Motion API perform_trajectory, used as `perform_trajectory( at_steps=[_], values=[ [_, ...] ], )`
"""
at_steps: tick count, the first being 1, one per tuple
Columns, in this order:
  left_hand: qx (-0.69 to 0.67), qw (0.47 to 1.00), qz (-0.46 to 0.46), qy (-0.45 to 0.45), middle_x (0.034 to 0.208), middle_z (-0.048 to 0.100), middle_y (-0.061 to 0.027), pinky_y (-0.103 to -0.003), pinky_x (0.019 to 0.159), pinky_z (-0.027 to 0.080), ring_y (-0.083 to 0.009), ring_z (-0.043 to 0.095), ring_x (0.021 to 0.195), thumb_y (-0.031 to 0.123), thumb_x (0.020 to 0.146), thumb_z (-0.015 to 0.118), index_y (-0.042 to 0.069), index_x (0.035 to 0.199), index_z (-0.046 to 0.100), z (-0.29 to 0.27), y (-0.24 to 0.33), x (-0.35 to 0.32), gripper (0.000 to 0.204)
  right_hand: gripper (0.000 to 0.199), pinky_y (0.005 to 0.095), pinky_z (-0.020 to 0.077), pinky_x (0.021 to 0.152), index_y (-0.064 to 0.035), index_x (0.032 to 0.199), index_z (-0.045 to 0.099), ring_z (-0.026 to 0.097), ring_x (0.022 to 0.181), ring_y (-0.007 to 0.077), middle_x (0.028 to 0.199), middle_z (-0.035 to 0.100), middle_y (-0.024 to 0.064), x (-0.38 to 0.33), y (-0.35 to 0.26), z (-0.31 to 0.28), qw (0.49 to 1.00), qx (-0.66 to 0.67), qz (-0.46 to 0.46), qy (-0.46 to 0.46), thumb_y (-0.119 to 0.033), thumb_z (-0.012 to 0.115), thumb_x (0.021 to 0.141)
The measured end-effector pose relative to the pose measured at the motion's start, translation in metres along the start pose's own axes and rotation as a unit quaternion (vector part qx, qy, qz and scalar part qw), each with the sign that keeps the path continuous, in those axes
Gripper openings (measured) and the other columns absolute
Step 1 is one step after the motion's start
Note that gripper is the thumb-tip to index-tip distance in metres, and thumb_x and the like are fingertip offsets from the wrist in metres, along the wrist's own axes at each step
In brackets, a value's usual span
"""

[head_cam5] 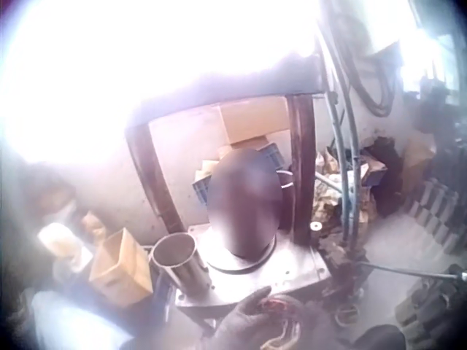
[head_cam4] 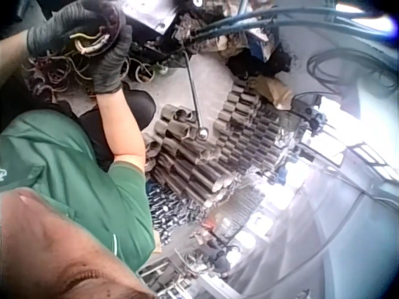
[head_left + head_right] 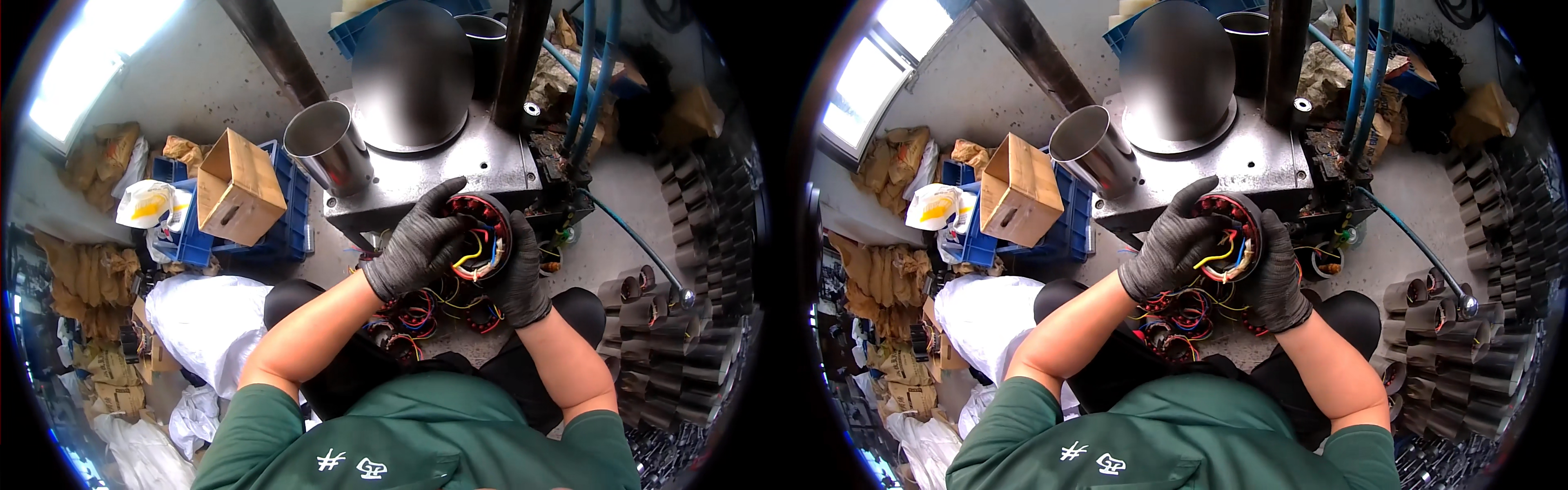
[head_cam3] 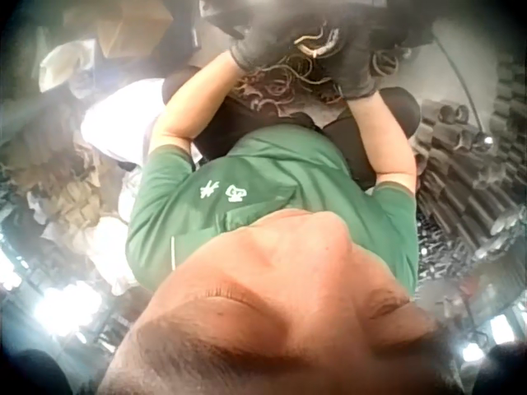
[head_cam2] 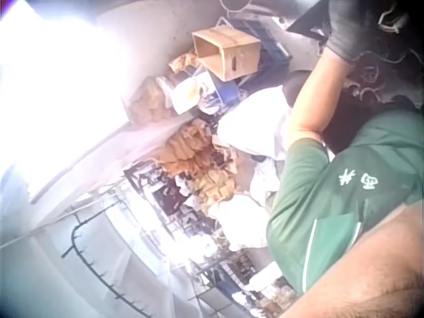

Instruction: The person organizes colored wires on a motor stator using a thin metal tool, places the stator and a metal cylinder into a hydraulic press to assemble them, and then wipes the finished part with a cloth.

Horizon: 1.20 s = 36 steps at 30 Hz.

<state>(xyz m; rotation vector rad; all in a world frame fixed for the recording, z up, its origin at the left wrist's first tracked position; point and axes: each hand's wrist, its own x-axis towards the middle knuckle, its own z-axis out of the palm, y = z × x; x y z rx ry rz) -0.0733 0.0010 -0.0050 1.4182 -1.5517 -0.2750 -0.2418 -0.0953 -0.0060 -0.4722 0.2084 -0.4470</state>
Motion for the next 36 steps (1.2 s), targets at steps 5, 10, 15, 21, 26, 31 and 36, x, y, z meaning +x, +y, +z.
perform_trajectory(
  at_steps=[5,10,15,21,26,31,36],
  values=[
    [0.175,0.982,0.006,-0.073,0.14,0.055,-0.0229,-0.039,0.107,0.05,-0.0323,0.063,0.121,0.008,0.088,0.074,0.002,0.123,0.07,-0.012,0.017,0.005,0.036,0.068,0.0417,0.0442,0.113,-0.0047,0.145,0.054,0.058,0.128,0.0251,0.139,0.061,0.0113,0.0,0.004,-0.001,0.999,-0.026,0.018,-0.002,-0.058,0.051,0.102],
    [0.083,0.993,-0.079,-0.006,0.141,0.055,-0.0218,-0.038,0.103,0.052,-0.0322,0.065,0.116,0.014,0.092,0.075,0.0,0.12,0.07,-0.006,0.015,-0.009,0.032,0.073,0.0437,0.0465,0.112,-0.0034,0.145,0.054,0.059,0.127,0.0272,0.139,0.062,0.0135,0.005,0.011,-0.006,0.999,-0.026,0.024,0.017,-0.06,0.054,0.099],
    [-0.24,0.946,-0.19,0.104,0.131,0.06,-0.0198,-0.037,0.094,0.057,-0.03,0.068,0.108,0.009,0.086,0.076,0.001,0.115,0.067,0.0,-0.001,-0.014,0.032,0.076,0.0442,0.0439,0.115,-0.0033,0.146,0.052,0.058,0.131,0.028,0.142,0.06,0.014,0.004,0.017,0.011,0.999,-0.035,0.01,0.006,-0.062,0.054,0.098],
    [-0.381,0.882,-0.248,0.127,0.109,0.065,-0.0141,-0.038,0.087,0.059,-0.0253,0.068,0.098,0.016,0.093,0.069,0.003,0.137,0.052,0.0,-0.05,-0.021,0.05,0.063,0.0417,0.0393,0.117,-0.0056,0.152,0.045,0.051,0.137,0.0272,0.15,0.052,0.0131,0.0,0.014,-0.004,0.978,-0.185,-0.027,-0.09,-0.046,0.045,0.103],
    [-0.446,0.855,-0.219,0.148,0.12,0.063,-0.0109,-0.034,0.093,0.053,-0.0215,0.064,0.104,0.018,0.101,0.055,0.005,0.147,0.047,0.027,-0.011,-0.014,0.048,0.044,0.037,0.0377,0.117,-0.0055,0.153,0.044,0.048,0.139,0.0262,0.152,0.049,0.0132,0.029,0.06,-0.113,0.699,-0.603,-0.375,-0.08,-0.016,0.039,0.11],
    [-0.201,0.963,-0.137,0.115,0.111,0.062,-0.0056,-0.033,0.097,0.053,-0.0152,0.062,0.101,0.002,0.095,0.069,0.003,0.124,0.054,0.008,-0.054,-0.022,0.032,0.076,0.0354,0.0524,0.098,-0.0116,0.153,0.042,0.06,0.116,0.0185,0.129,0.064,0.0071,-0.023,0.011,0.01,0.992,-0.02,-0.107,-0.063,-0.038,0.076,0.091],
    [-0.372,0.896,-0.235,-0.056,0.126,0.063,-0.0122,-0.035,0.097,0.054,-0.0226,0.065,0.11,0.018,0.096,0.074,-0.001,0.145,0.044,0.018,-0.095,-0.013,0.06,0.065,0.0303,0.0522,0.092,0.0021,0.147,0.045,0.061,0.101,0.0112,0.112,0.066,0.0034,-0.015,0.017,-0.012,0.975,-0.093,-0.195,-0.059,-0.033,0.07,0.098]
  ],
)
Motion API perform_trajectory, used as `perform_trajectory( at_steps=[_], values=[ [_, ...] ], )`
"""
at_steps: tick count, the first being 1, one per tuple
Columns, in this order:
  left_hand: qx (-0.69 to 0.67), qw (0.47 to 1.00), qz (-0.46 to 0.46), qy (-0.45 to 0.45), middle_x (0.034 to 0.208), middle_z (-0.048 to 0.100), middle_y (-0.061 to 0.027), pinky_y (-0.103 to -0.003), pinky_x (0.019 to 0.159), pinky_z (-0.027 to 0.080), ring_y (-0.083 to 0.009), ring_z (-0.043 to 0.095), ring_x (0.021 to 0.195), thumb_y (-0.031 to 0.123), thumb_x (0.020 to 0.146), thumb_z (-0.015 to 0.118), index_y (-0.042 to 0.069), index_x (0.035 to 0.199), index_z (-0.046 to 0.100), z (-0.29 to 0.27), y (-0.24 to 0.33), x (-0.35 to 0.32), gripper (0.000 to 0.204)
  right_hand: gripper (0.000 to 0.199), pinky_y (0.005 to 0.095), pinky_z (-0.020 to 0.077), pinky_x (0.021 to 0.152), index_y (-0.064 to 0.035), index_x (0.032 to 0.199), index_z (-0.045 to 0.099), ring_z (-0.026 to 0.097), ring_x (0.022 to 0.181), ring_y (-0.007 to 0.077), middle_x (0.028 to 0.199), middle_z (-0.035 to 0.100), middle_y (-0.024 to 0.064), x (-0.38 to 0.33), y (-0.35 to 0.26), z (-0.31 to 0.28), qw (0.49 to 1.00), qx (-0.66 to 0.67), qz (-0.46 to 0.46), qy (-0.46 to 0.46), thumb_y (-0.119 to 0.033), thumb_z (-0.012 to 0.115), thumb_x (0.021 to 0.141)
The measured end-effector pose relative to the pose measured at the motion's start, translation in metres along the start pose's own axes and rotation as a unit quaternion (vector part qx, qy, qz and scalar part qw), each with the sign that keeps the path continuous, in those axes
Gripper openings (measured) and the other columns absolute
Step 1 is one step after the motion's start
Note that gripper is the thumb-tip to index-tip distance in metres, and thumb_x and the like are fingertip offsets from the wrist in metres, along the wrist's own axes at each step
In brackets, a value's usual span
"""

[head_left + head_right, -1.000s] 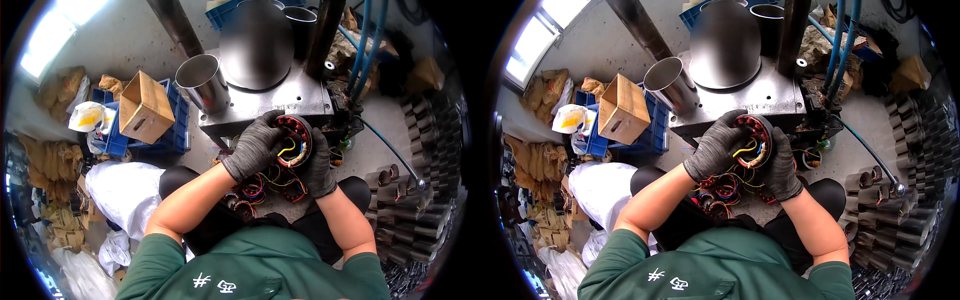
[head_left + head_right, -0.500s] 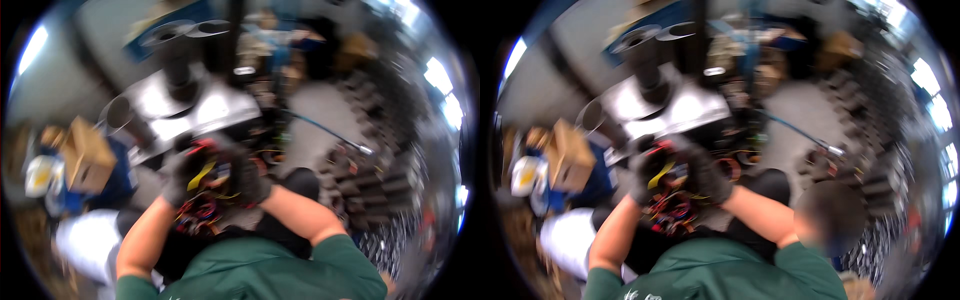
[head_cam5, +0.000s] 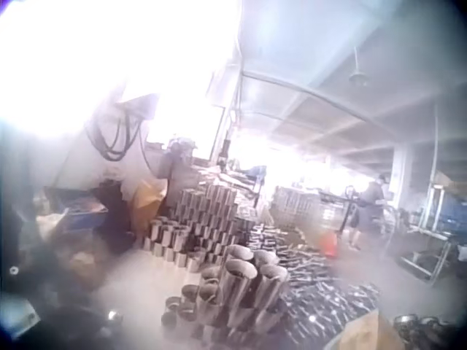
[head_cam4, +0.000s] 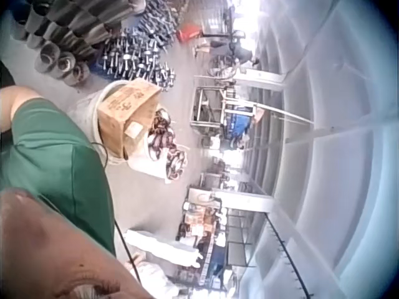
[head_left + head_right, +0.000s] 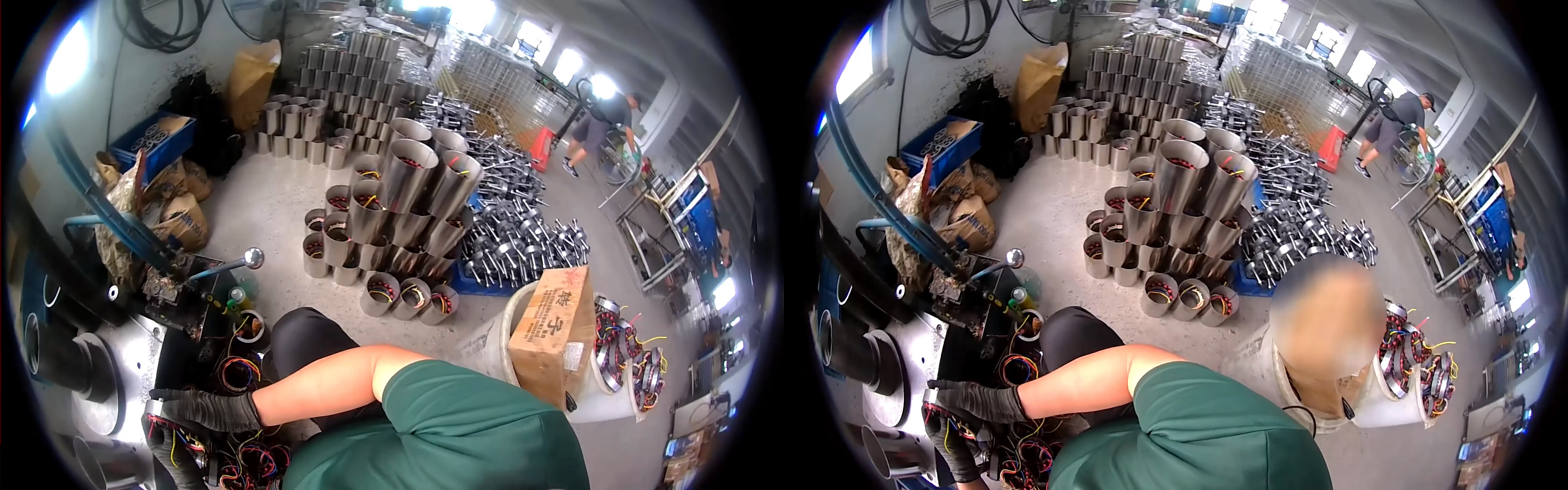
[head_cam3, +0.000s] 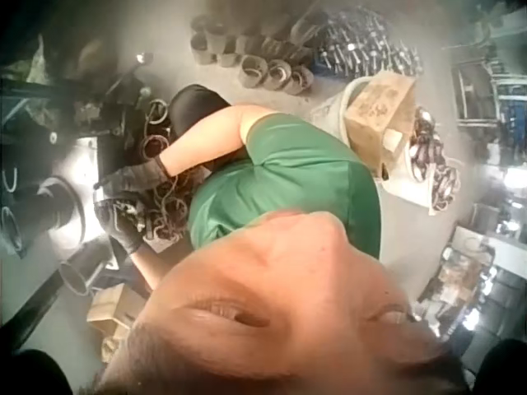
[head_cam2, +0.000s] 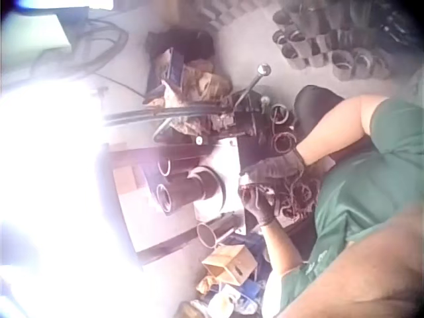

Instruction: The person organizes colored wires on a motor stator using a thin metal tool, places the stator and a metal cylinder into a hydraulic press to assemble them, and then wipes the finished part with a cloth.

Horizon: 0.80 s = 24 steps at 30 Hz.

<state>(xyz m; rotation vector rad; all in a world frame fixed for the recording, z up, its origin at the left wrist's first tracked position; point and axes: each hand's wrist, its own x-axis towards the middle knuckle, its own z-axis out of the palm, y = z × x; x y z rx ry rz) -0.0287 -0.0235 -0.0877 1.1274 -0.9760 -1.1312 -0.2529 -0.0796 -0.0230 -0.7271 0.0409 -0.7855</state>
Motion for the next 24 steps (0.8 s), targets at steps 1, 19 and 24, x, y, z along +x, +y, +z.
perform_trajectory(
  at_steps=[1,19,24],
  values=[
    [-0.002,1.0,-0.009,-0.01,0.126,0.063,-0.0122,-0.035,0.097,0.054,-0.0226,0.065,0.11,0.018,0.096,0.074,-0.001,0.145,0.044,0.002,-0.012,0.002,0.06,0.065,0.0303,0.0522,0.092,0.0021,0.147,0.045,0.061,0.101,0.0112,0.112,0.066,0.0034,-0.006,-0.002,-0.003,1.0,0.0,-0.005,0.013,-0.033,0.07,0.098],
    [-0.073,0.987,-0.144,0.025,0.14,0.058,-0.0152,-0.041,0.104,0.049,-0.0287,0.061,0.121,0.03,0.104,0.047,0.002,0.149,0.044,-0.041,-0.09,0.036,0.053,0.111,0.0439,0.0552,0.091,0.0021,0.15,0.042,0.066,0.105,0.0392,0.122,0.061,0.0224,-0.022,-0.016,-0.006,0.755,-0.649,-0.076,0.056,-0.047,0.086,0.061],
    [-0.104,0.976,-0.19,0.003,0.147,0.054,-0.0144,-0.042,0.112,0.043,-0.0288,0.056,0.13,0.037,0.108,0.037,0.003,0.151,0.043,-0.084,-0.117,0.047,0.055,0.093,0.046,0.0552,0.086,0.0009,0.148,0.045,0.066,0.098,0.0385,0.114,0.061,0.0212,-0.014,-0.006,-0.009,0.725,-0.685,-0.047,0.059,-0.041,0.081,0.074]
  ],
)
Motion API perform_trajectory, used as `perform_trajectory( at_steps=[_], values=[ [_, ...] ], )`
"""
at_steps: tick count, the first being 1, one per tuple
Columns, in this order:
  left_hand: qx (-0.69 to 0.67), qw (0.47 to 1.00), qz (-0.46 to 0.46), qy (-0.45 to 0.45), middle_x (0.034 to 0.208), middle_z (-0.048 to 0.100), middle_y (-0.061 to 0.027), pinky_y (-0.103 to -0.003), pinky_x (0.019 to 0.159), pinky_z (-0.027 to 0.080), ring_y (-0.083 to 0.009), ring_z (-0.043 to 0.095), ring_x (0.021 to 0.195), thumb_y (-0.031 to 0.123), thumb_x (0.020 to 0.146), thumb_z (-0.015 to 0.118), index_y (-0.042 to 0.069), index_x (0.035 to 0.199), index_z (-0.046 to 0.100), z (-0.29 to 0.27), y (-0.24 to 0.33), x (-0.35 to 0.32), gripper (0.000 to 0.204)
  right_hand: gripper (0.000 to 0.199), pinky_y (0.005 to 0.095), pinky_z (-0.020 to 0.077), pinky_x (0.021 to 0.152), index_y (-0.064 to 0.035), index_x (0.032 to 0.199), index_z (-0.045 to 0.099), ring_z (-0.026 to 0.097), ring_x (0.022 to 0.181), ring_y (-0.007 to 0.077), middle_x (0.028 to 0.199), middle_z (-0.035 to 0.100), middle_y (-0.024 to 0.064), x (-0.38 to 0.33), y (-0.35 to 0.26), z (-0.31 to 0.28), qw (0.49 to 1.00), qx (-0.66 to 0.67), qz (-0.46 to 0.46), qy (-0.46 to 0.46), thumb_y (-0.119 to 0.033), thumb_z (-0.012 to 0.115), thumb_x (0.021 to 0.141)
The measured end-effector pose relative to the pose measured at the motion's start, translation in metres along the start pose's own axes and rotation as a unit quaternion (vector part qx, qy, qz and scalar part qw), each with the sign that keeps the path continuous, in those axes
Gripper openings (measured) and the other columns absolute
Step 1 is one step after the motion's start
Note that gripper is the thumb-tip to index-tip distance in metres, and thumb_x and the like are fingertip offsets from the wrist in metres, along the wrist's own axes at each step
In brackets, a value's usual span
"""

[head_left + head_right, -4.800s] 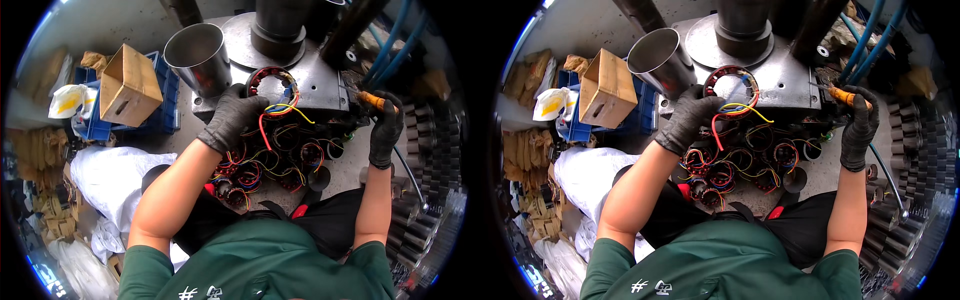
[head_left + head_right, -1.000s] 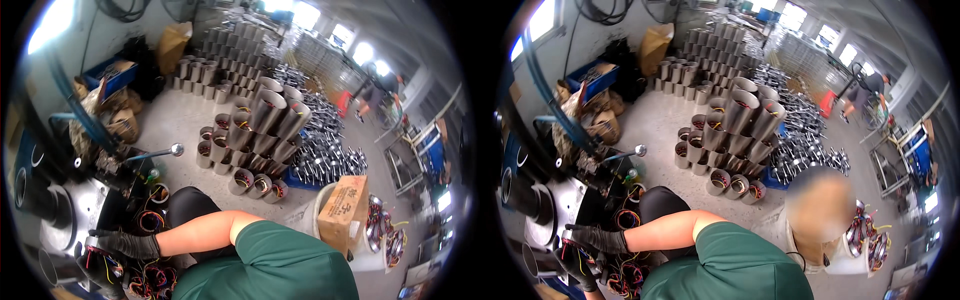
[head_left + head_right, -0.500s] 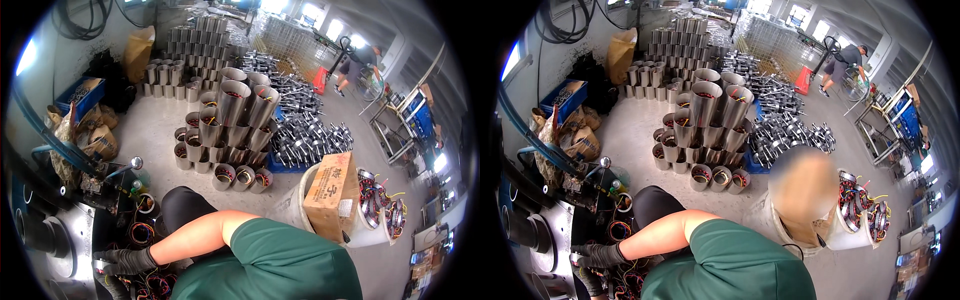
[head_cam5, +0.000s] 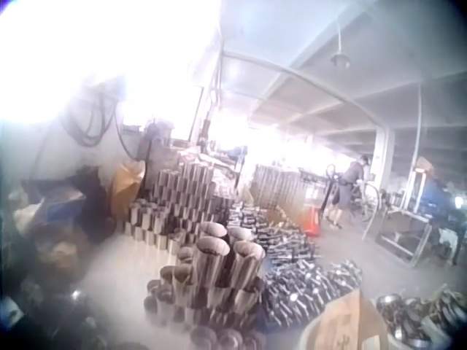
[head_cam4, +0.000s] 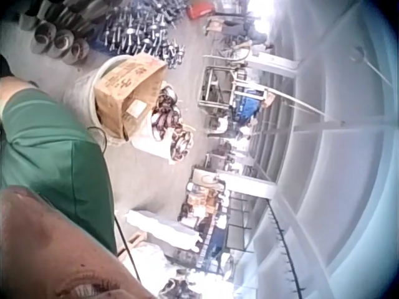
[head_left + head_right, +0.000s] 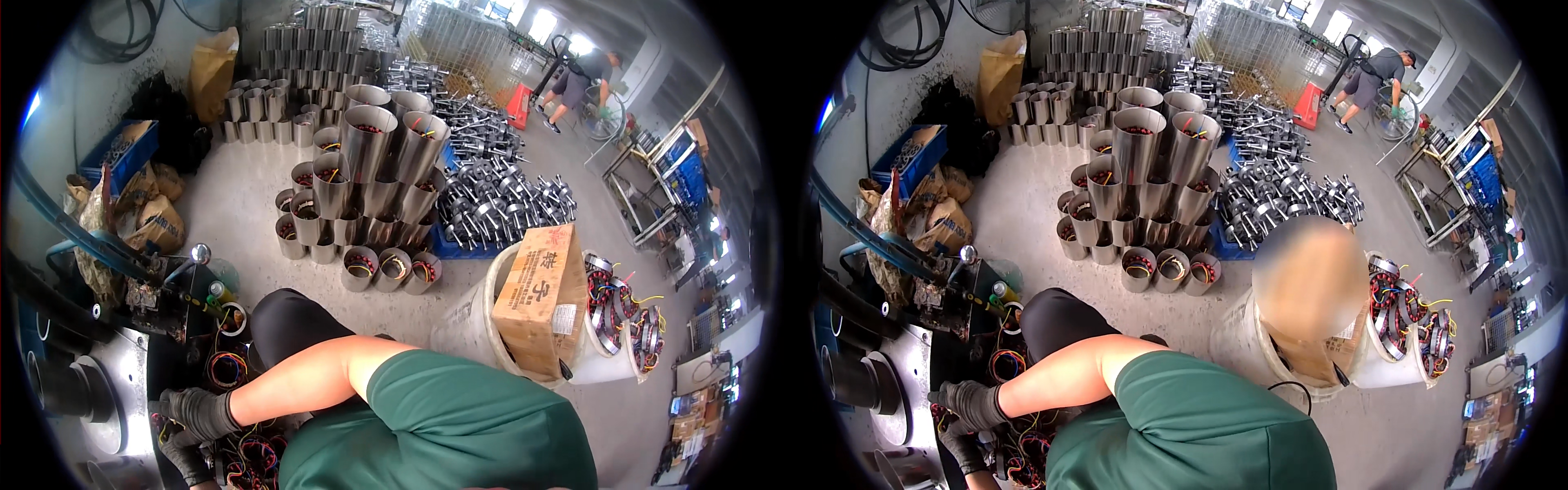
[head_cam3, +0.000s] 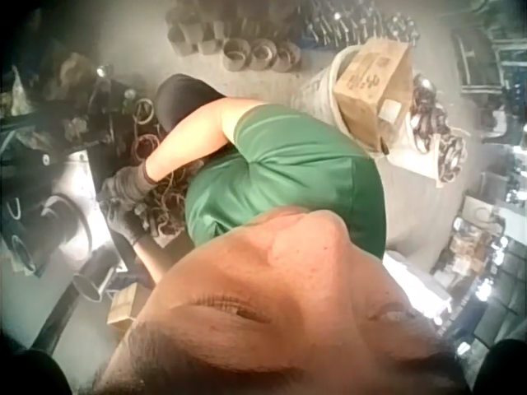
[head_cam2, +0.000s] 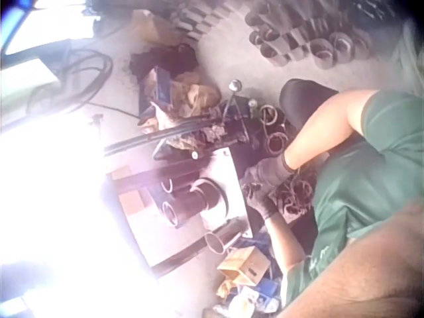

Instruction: The person organizes colored wires on a motor stator using a thin metal tool, places the stator and a metal cylinder into a hydraulic press to assemble them, and then wipes the finished part with a cloth.

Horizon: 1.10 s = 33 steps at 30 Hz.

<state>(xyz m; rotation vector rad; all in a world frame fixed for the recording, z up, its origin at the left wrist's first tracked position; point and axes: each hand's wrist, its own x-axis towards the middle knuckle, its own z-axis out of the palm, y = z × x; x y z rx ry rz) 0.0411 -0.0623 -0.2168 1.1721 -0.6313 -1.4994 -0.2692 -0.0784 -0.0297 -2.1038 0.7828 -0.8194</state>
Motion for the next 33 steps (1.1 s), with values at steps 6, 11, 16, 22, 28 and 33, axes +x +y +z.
perform_trajectory(
  at_steps=[6,11,16,22,28,33],
  values=[
    [-0.008,0.997,0.041,0.068,0.124,0.068,-0.0161,-0.037,0.082,0.062,-0.0275,0.071,0.103,0.012,0.097,0.061,0.001,0.141,0.053,0.028,0.012,-0.018,0.046,0.079,0.0467,0.0564,0.084,-0.0067,0.146,0.051,0.067,0.099,0.0396,0.11,0.064,0.0209,0.001,0.004,0.004,0.998,0.041,0.043,-0.002,-0.037,0.079,0.078],
    [0.222,0.962,0.108,0.113,0.12,0.07,-0.013,-0.035,0.091,0.059,-0.0225,0.069,0.107,-0.002,0.092,0.061,0.0,0.131,0.06,0.101,0.039,-0.06,0.039,0.044,0.0438,0.0574,0.082,-0.0066,0.121,0.064,0.072,0.096,0.0364,0.101,0.073,0.0183,0.0,0.018,0.027,0.976,0.179,0.056,0.111,-0.02,0.073,0.079],
    [0.164,0.963,0.181,0.111,0.123,0.069,-0.0115,-0.031,0.084,0.056,-0.0193,0.068,0.101,0.008,0.095,0.065,0.0,0.131,0.061,0.14,0.074,-0.108,0.037,0.033,0.0374,0.055,0.08,-0.0099,0.12,0.067,0.069,0.087,0.0196,0.095,0.075,0.0084,0.006,-0.025,-0.018,0.935,0.319,0.158,-0.008,-0.003,0.061,0.087],
    [-0.066,0.979,0.152,0.116,0.125,0.065,-0.0103,-0.041,0.091,0.059,-0.024,0.066,0.111,0.02,0.094,0.071,0.009,0.144,0.05,0.185,0.082,-0.147,0.055,0.05,0.0365,0.0501,0.099,-0.0021,0.142,0.047,0.057,0.112,0.02,0.125,0.059,0.0119,0.023,-0.006,0.031,0.953,0.276,-0.013,0.122,-0.014,0.066,0.098],
    [-0.217,0.934,0.239,0.154,0.119,0.066,-0.0173,-0.046,0.089,0.063,-0.0315,0.07,0.104,0.002,0.085,0.066,0.001,0.137,0.05,0.171,0.121,-0.187,0.055,0.053,0.0364,0.052,0.099,-0.0005,0.146,0.044,0.063,0.109,0.0245,0.123,0.064,0.0135,0.048,-0.058,0.027,0.973,0.186,-0.127,-0.06,-0.021,0.064,0.102],
    [-0.219,0.914,0.195,0.279,0.112,0.068,-0.0155,-0.043,0.089,0.063,-0.0294,0.07,0.101,-0.009,0.073,0.054,-0.002,0.128,0.056,0.158,0.138,-0.213,0.056,0.05,0.0381,0.0554,0.083,-0.0013,0.13,0.062,0.069,0.091,0.0288,0.1,0.071,0.0182,0.125,0.002,0.003,0.997,-0.054,0.008,-0.052,-0.025,0.079,0.089]
  ],
)
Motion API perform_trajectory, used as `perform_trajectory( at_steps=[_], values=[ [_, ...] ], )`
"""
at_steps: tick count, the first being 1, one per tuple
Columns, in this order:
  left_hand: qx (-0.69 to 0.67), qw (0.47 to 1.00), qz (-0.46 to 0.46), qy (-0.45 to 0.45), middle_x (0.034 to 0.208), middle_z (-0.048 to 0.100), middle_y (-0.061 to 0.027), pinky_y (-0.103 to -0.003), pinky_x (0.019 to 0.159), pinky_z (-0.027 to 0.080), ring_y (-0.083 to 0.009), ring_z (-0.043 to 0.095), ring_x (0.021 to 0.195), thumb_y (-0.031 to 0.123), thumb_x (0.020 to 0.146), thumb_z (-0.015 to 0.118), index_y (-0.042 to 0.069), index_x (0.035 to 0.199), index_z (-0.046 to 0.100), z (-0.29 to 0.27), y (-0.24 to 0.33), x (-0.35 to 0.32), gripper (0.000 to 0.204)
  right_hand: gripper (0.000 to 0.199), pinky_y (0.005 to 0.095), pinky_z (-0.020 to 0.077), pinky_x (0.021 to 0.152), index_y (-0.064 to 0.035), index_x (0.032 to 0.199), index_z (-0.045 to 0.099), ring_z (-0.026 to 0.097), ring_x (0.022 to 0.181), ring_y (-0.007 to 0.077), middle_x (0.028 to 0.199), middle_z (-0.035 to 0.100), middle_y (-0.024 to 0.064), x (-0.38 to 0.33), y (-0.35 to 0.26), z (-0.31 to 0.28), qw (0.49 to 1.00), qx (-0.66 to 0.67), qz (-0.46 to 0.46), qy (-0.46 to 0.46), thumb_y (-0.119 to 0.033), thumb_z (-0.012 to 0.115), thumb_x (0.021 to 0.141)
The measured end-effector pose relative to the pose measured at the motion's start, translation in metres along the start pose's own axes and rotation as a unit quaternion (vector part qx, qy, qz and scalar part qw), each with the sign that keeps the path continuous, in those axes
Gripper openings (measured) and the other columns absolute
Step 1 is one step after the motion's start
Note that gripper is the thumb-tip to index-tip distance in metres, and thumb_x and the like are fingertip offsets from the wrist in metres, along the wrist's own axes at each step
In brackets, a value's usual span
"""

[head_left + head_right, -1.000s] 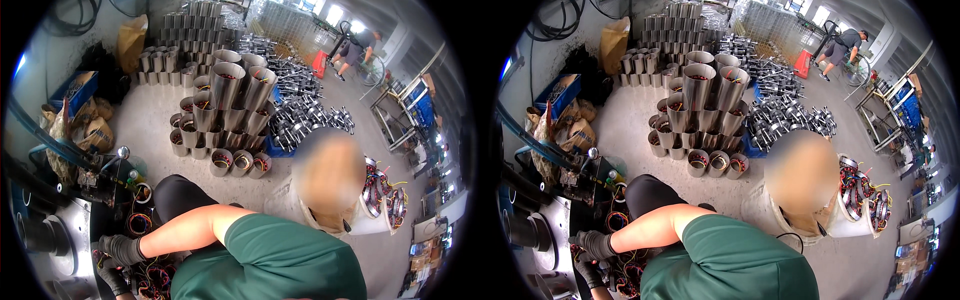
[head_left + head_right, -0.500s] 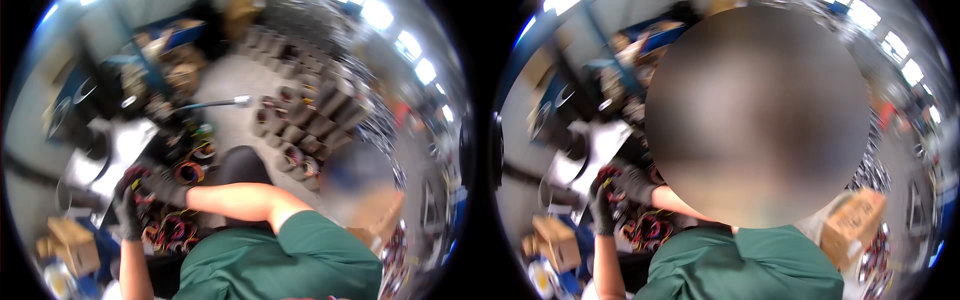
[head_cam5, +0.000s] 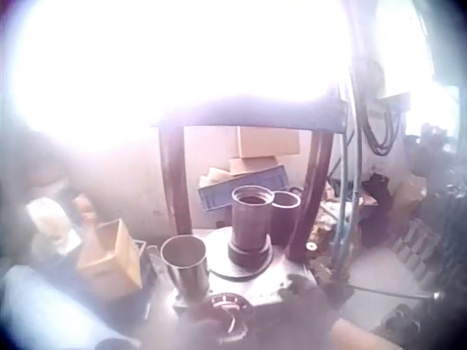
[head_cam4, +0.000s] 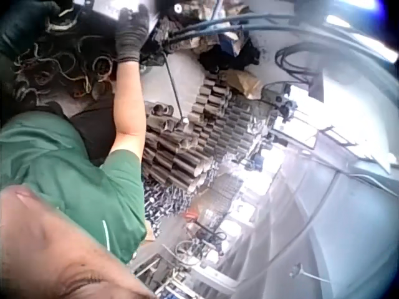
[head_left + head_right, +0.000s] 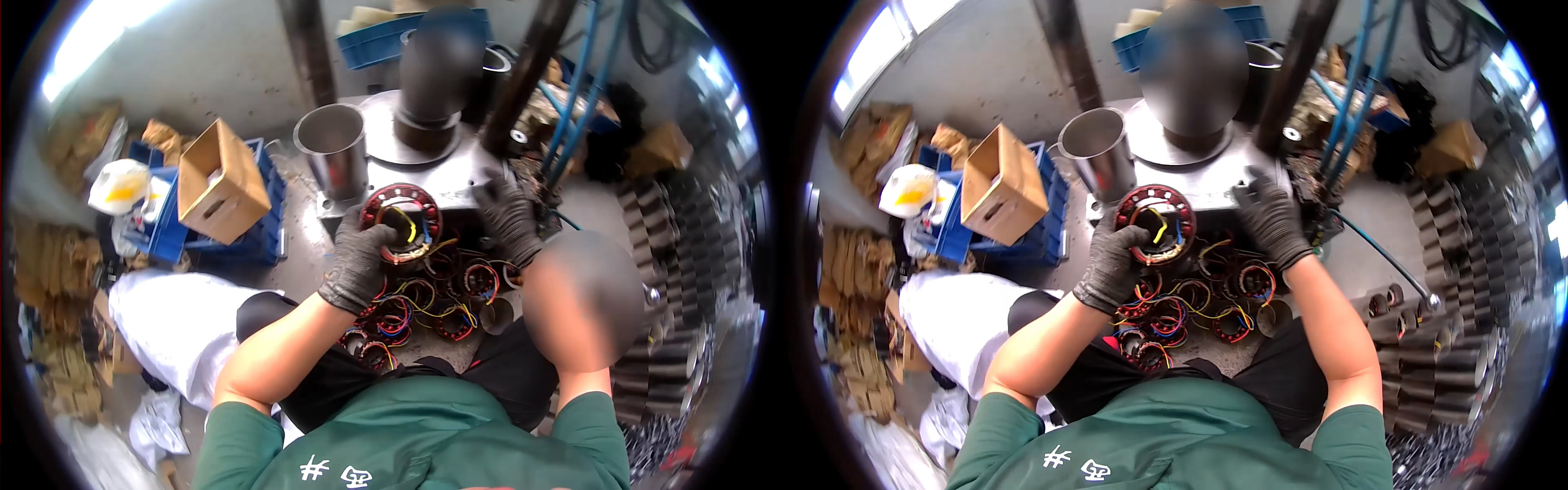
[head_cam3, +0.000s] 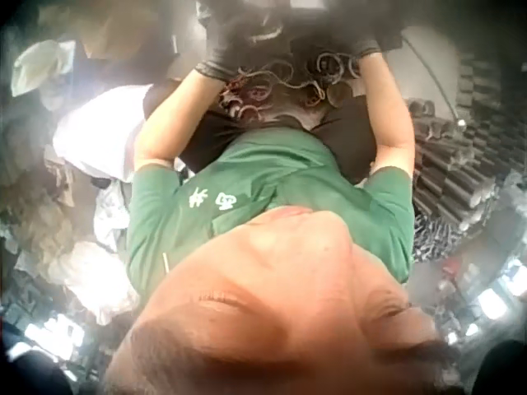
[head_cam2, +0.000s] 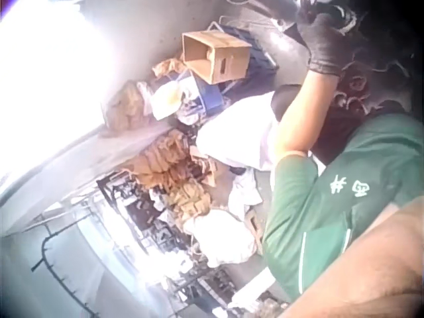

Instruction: The person organizes colored wires on a motor stator using a thin metal tool, places the stator and a metal cylinder into a hydraulic press to assemble them, and then wipes the finished part with a cloth.

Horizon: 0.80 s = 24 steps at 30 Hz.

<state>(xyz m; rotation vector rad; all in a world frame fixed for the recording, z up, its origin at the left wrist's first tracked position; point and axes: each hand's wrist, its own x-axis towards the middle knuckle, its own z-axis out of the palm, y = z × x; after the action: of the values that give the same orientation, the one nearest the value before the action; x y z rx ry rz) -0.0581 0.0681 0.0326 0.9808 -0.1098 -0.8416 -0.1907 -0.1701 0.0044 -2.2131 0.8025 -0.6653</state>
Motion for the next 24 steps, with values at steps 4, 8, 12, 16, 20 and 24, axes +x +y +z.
perform_trajectory(
  at_steps=[4,8,12,16,20,24],
  values=[
    [0.035,0.998,0.042,-0.03,0.113,0.068,-0.0146,-0.038,0.092,0.058,-0.0255,0.069,0.1,-0.006,0.072,0.058,-0.003,0.128,0.056,-0.006,-0.004,0.003,0.056,0.059,0.0438,0.0443,0.111,-0.003,0.133,0.064,0.057,0.13,0.0367,0.138,0.062,0.0221,0.059,0.133,-0.04,0.973,-0.215,-0.011,0.083,-0.034,0.078,0.084],
    [0.056,0.998,-0.005,-0.033,0.115,0.068,-0.0158,-0.037,0.093,0.06,-0.0257,0.069,0.102,-0.005,0.072,0.062,-0.004,0.129,0.055,-0.023,0.009,-0.006,0.057,0.049,0.0464,0.0502,0.102,-0.017,0.133,0.066,0.065,0.117,0.0394,0.124,0.069,0.0218,0.073,0.117,-0.028,0.959,-0.263,0.106,0.019,-0.034,0.07,0.087],
    [0.035,0.998,-0.012,-0.044,0.119,0.068,-0.0168,-0.038,0.097,0.059,-0.0257,0.069,0.108,-0.002,0.074,0.064,-0.005,0.136,0.053,-0.025,0.012,-0.009,0.062,0.051,0.0495,0.0512,0.099,-0.0196,0.136,0.062,0.067,0.11,0.0404,0.115,0.072,0.0215,0.086,0.137,-0.038,0.951,-0.27,0.152,-0.011,-0.031,0.063,0.086],
    [0.051,0.997,-0.003,-0.059,0.124,0.067,-0.017,-0.039,0.1,0.057,-0.0257,0.069,0.11,0.0,0.075,0.063,-0.005,0.14,0.051,-0.029,0.015,-0.008,0.067,0.052,0.0495,0.0516,0.099,-0.0188,0.141,0.058,0.067,0.113,0.0405,0.12,0.071,0.0219,0.088,0.133,-0.049,0.949,-0.272,0.15,-0.045,-0.028,0.061,0.09],
    [0.061,0.995,0.02,-0.081,0.128,0.065,-0.0167,-0.039,0.102,0.056,-0.0259,0.067,0.114,0.002,0.072,0.064,-0.005,0.145,0.046,-0.027,0.018,-0.007,0.075,0.043,0.0412,0.0549,0.083,-0.0144,0.134,0.064,0.068,0.088,0.0272,0.103,0.072,0.0153,0.081,0.148,-0.058,0.974,-0.172,0.121,-0.078,-0.021,0.057,0.093],
    [0.135,0.989,0.042,-0.05,0.128,0.065,-0.018,-0.038,0.105,0.054,-0.0255,0.065,0.117,-0.002,0.071,0.062,-0.006,0.145,0.046,-0.022,0.024,-0.01,0.076,0.042,0.0313,0.051,0.071,-0.0059,0.131,0.068,0.06,0.079,0.0132,0.091,0.065,0.0058,0.048,0.099,-0.059,0.981,0.149,0.08,-0.092,-0.012,0.058,0.091]
  ],
)
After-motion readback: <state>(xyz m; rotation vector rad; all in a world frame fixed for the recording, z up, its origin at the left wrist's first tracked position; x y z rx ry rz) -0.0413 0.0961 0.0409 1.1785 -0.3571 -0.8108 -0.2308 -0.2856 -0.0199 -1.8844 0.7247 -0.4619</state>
